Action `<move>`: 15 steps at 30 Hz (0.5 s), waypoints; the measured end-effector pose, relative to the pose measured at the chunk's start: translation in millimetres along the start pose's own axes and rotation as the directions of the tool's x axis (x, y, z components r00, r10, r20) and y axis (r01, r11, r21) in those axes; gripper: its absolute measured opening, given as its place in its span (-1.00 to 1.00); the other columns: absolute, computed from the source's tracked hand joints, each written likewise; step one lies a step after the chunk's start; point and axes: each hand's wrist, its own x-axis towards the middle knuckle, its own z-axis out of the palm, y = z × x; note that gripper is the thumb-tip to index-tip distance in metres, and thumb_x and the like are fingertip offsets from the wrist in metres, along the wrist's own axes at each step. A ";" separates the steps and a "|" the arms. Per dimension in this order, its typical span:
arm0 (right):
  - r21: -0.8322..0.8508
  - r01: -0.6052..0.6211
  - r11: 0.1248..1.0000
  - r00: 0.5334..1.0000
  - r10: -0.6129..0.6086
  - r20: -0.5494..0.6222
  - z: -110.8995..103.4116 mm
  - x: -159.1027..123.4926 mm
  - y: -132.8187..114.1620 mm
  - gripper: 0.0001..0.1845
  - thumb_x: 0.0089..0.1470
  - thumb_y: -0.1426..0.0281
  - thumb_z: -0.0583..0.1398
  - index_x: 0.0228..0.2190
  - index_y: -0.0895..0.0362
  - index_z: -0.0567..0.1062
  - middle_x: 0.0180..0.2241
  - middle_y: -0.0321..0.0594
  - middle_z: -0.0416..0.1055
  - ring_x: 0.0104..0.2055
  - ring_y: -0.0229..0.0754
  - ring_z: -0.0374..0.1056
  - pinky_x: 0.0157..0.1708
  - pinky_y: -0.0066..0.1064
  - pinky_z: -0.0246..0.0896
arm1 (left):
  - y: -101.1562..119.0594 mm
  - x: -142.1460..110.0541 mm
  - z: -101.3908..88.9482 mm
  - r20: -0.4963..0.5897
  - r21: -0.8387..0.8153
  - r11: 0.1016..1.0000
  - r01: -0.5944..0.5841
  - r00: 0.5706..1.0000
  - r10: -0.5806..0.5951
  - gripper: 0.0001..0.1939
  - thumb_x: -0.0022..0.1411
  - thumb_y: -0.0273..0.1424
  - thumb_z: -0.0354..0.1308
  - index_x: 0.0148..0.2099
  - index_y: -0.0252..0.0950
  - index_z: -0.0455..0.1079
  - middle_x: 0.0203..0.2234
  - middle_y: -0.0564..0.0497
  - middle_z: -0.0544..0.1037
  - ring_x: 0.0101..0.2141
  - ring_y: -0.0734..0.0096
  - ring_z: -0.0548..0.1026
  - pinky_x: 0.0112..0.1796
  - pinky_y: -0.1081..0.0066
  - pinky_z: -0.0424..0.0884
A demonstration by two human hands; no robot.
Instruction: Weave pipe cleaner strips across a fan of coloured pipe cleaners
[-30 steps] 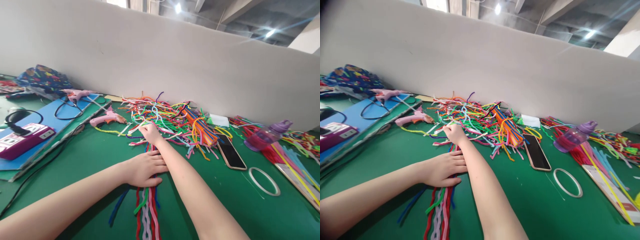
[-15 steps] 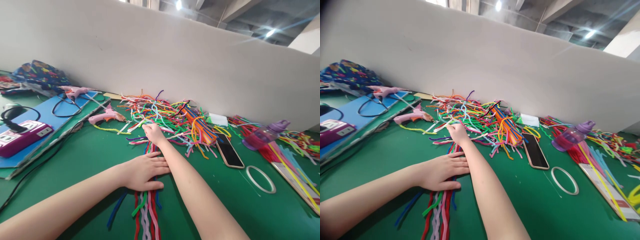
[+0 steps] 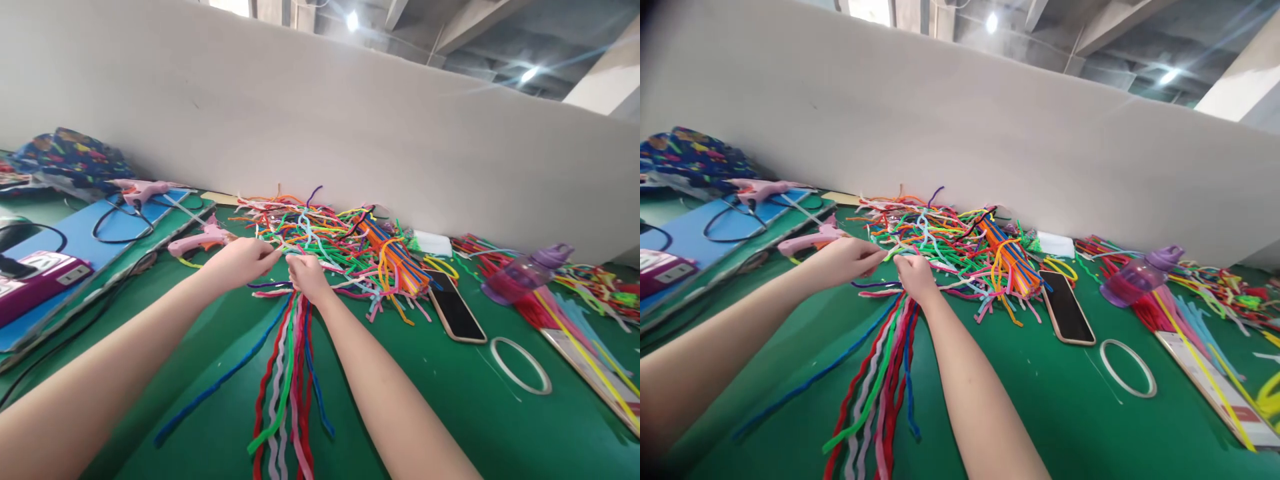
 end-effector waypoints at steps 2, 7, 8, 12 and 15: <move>-0.013 0.027 1.000 1.000 -0.027 -0.012 -0.8 -0.6 -0.1 -0.55 0.10 0.23 0.08 -0.71 0.06 0.05 -0.73 -0.46 -0.12 -0.67 -0.37 -0.14 -0.64 -0.49 -0.19 | -11.2 9.5 7.3 0.200 0.041 0.996 -0.074 0.978 0.065 -0.62 0.24 -0.19 -0.09 -0.49 -0.27 0.37 -0.63 0.05 0.47 -0.59 0.43 0.37 -0.53 0.47 0.15; -0.041 0.023 0.999 1.000 -0.023 -0.014 -1.5 -1.8 -1.7 -0.55 0.12 0.26 0.07 -0.71 0.07 0.08 -0.73 -0.44 -0.09 -0.65 -0.36 -0.10 -0.63 -0.49 -0.16 | -19.3 17.1 34.3 0.271 0.040 0.982 -0.184 0.948 0.167 -0.77 0.15 -0.34 -0.01 -0.23 -0.21 0.46 -0.39 0.04 0.59 -0.42 0.37 0.50 -0.42 0.49 0.28; -0.038 0.019 0.999 1.000 -0.019 -0.011 -1.4 -1.9 -2.0 -0.55 0.12 0.27 0.07 -0.71 0.08 0.08 -0.73 -0.44 -0.09 -0.65 -0.36 -0.09 -0.62 -0.50 -0.15 | -18.2 16.3 37.6 0.256 0.042 0.981 -0.190 0.951 0.173 -0.78 0.15 -0.35 0.01 -0.23 -0.21 0.45 -0.39 0.04 0.59 -0.42 0.37 0.50 -0.42 0.49 0.29; 0.004 0.036 0.999 0.999 -0.036 0.011 -0.4 -2.3 -3.1 -0.57 0.10 0.28 0.07 -0.72 0.08 0.07 -0.73 -0.46 -0.12 -0.66 -0.38 -0.12 -0.62 -0.50 -0.17 | -11.2 11.3 41.3 0.228 0.063 0.970 -0.236 0.949 0.217 -0.85 0.16 -0.41 0.01 -0.28 -0.26 0.41 -0.45 0.05 0.56 -0.46 0.42 0.48 -0.45 0.51 0.29; 0.036 0.054 0.998 0.998 -0.055 0.033 0.3 -2.6 -3.0 -0.58 0.08 0.27 0.07 -0.72 0.08 0.07 -0.73 -0.47 -0.12 -0.67 -0.39 -0.13 -0.62 -0.50 -0.18 | -7.0 9.1 38.4 0.200 0.119 0.962 -0.247 0.955 0.220 -0.87 0.16 -0.46 0.02 -0.32 -0.31 0.40 -0.44 -0.01 0.55 -0.46 0.38 0.48 -0.45 0.49 0.28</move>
